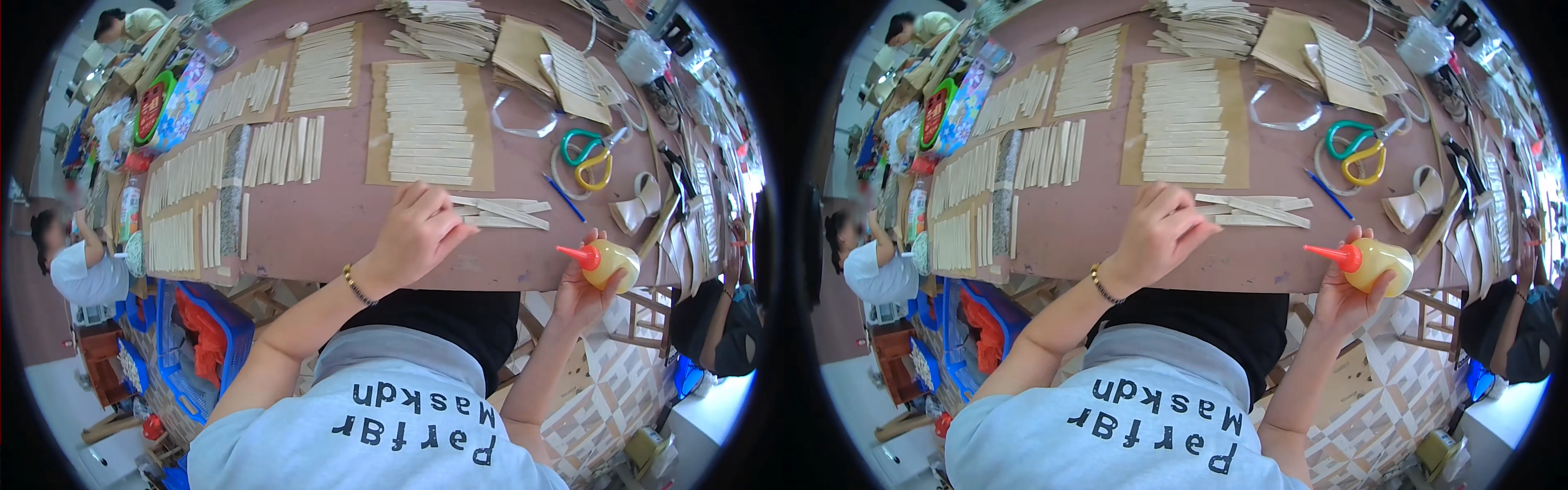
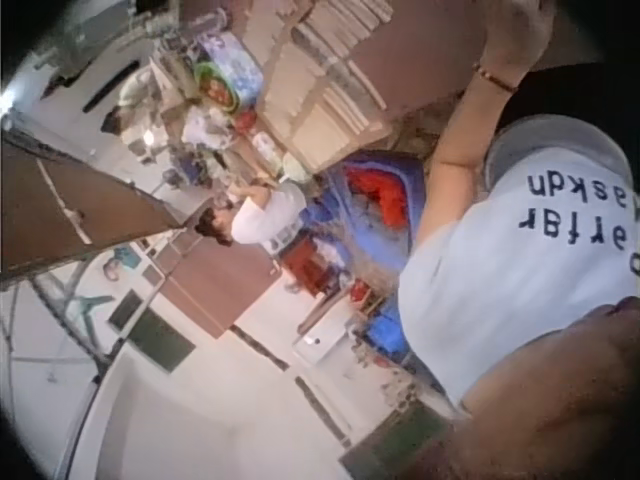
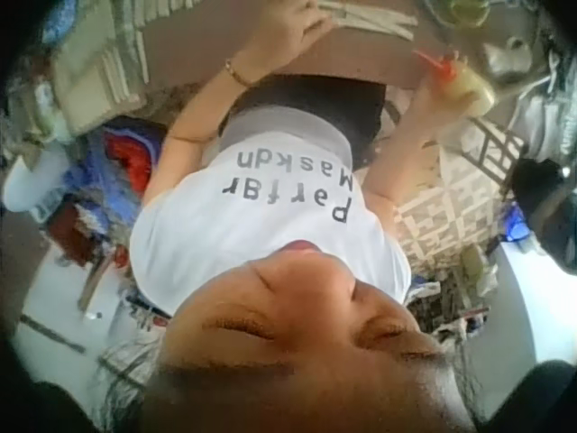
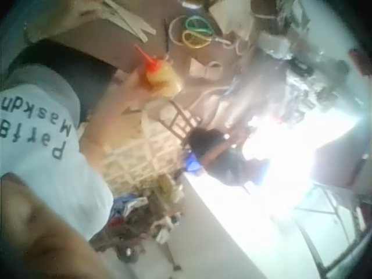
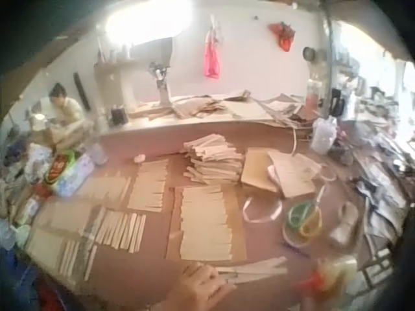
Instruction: The person applies glue from a yellow bottle onto thin wooden strips and places them onto a larger wooden board. The person repeats this process, picking up strips, applying glue, and arranging them in rows on the board.
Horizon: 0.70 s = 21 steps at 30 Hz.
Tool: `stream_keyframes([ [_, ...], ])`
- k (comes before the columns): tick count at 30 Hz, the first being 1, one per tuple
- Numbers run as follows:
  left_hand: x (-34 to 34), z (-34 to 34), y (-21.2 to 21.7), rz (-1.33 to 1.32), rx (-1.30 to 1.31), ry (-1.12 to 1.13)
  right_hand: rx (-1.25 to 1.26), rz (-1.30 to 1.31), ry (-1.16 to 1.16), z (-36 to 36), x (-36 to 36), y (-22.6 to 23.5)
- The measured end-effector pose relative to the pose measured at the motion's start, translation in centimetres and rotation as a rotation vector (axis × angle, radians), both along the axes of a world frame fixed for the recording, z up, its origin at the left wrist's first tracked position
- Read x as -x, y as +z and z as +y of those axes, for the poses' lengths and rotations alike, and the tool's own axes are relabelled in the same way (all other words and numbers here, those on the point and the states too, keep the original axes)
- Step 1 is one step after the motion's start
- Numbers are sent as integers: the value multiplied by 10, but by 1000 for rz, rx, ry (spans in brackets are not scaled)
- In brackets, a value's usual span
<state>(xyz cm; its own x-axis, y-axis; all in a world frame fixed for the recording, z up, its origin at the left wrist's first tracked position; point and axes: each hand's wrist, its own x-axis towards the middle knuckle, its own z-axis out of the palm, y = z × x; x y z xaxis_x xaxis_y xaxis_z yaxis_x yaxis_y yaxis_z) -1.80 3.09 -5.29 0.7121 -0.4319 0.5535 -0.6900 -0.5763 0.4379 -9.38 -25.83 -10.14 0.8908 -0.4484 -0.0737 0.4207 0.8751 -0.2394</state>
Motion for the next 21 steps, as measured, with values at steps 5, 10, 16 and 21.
stream_keyframes([
  [5,-27,-32,-12,71,-231,-58,-25,-22,-39,-11,14,3],
  [10,-25,-33,-14,77,-143,-94,-22,-13,-75,-20,19,0],
  [16,17,-22,-1,-102,-224,-243,189,188,-188,-10,22,8],
  [21,51,-17,-9,-17,-256,-317,460,326,-233,-1,26,7],
])
